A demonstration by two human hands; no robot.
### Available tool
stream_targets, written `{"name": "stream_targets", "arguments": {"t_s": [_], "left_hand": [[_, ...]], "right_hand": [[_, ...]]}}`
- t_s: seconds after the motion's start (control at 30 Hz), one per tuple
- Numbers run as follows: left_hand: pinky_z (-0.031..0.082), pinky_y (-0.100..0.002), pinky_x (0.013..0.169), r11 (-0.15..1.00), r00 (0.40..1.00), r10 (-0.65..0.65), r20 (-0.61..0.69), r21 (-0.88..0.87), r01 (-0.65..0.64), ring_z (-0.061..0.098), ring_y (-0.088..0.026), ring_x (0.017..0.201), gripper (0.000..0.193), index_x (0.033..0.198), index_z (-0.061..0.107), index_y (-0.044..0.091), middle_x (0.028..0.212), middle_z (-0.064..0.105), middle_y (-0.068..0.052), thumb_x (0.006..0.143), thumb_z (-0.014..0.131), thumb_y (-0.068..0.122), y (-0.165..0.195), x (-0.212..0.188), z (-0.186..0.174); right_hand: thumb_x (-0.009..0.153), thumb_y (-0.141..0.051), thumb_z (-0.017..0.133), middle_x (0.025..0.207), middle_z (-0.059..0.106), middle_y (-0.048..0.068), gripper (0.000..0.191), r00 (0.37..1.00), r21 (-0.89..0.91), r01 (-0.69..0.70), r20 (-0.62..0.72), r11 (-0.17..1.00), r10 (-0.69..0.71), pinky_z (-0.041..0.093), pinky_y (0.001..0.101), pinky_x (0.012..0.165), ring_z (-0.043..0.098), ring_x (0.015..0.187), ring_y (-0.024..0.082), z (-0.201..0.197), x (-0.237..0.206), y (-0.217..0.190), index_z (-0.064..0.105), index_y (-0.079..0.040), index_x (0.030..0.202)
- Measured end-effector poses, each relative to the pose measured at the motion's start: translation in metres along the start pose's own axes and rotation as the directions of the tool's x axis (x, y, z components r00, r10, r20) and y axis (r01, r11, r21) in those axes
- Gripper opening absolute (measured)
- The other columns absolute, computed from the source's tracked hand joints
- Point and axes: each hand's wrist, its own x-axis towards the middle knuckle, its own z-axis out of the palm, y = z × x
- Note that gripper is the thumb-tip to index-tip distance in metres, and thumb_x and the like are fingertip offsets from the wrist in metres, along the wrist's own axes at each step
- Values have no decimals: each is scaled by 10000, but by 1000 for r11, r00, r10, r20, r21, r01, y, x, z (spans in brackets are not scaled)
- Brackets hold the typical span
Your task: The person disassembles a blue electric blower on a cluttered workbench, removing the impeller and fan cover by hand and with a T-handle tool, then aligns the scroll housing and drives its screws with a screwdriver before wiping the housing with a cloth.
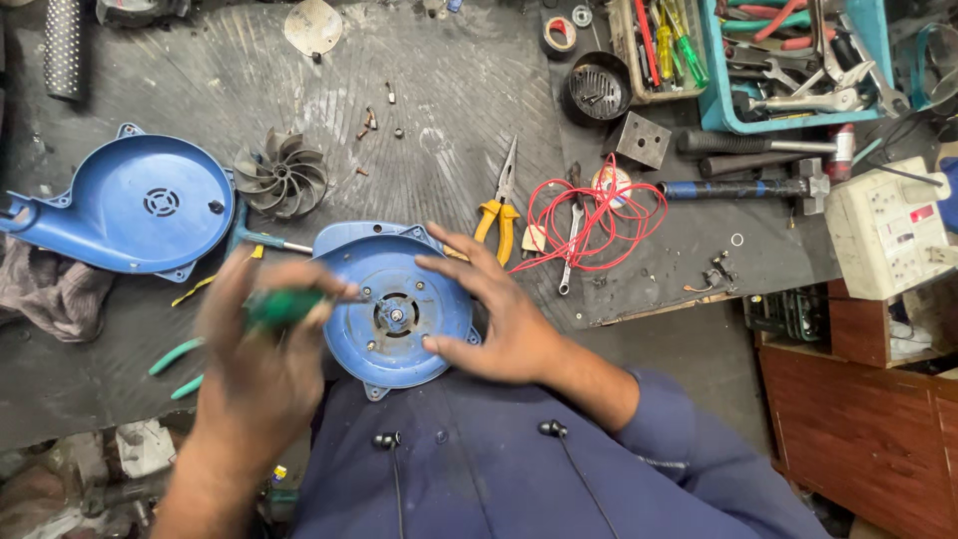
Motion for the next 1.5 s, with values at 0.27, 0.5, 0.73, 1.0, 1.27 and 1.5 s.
{"name": "stream_targets", "arguments": {"t_s": [0.27,0.5,0.73,1.0,1.27,1.5], "left_hand": [[670,-425,818,988,991,117,-65,-96,-123,768,-311,908,585,1354,234,223,1051,677,-213,982,640,26,-8,-57,35],[673,-413,826,986,990,121,-74,-110,-129,763,-304,919,563,1358,249,211,1065,671,-212,995,634,20,-7,-54,39],[679,-409,801,986,989,134,-67,-96,-140,771,-303,887,567,1356,258,207,1046,677,-215,980,635,14,-7,-58,42],[623,-476,993,977,963,198,181,-118,-178,734,-307,1055,489,1352,428,199,1107,687,-130,961,697,82,21,-15,25],[512,-548,1102,960,924,269,271,-148,-236,702,-237,1024,336,1129,749,151,1019,700,-64,796,786,174,40,17,20],[547,-385,913,970,946,238,221,-5,-243,673,-237,1008,475,1209,744,174,1102,694,-97,764,844,306,50,29,14]], "right_hand": [[821,-155,783,1711,222,236,796,999,-20,14,-49,1000,-15,248,491,1309,241,1615,406,23,-14,1,456,-36,1537],[839,-117,739,1713,198,239,755,997,-37,-27,-77,999,24,256,483,1295,223,1612,415,31,-16,-1,452,-3,1527],[839,-121,742,1714,197,233,771,995,-34,-41,-91,999,38,261,474,1292,214,1614,406,31,-19,-2,435,6,1534],[796,-176,779,1726,153,249,921,997,-60,7,-76,998,-12,239,512,1301,183,1620,425,29,-22,-4,348,-49,1600],[748,-340,877,1731,145,244,1205,994,-70,36,-105,997,-43,264,519,1317,194,1630,422,35,-27,5,145,-68,1666],[666,-488,919,1766,171,197,1381,994,-171,-11,-113,985,-8,237,500,1350,203,1652,397,41,-32,3,98,-29,1678]]}}
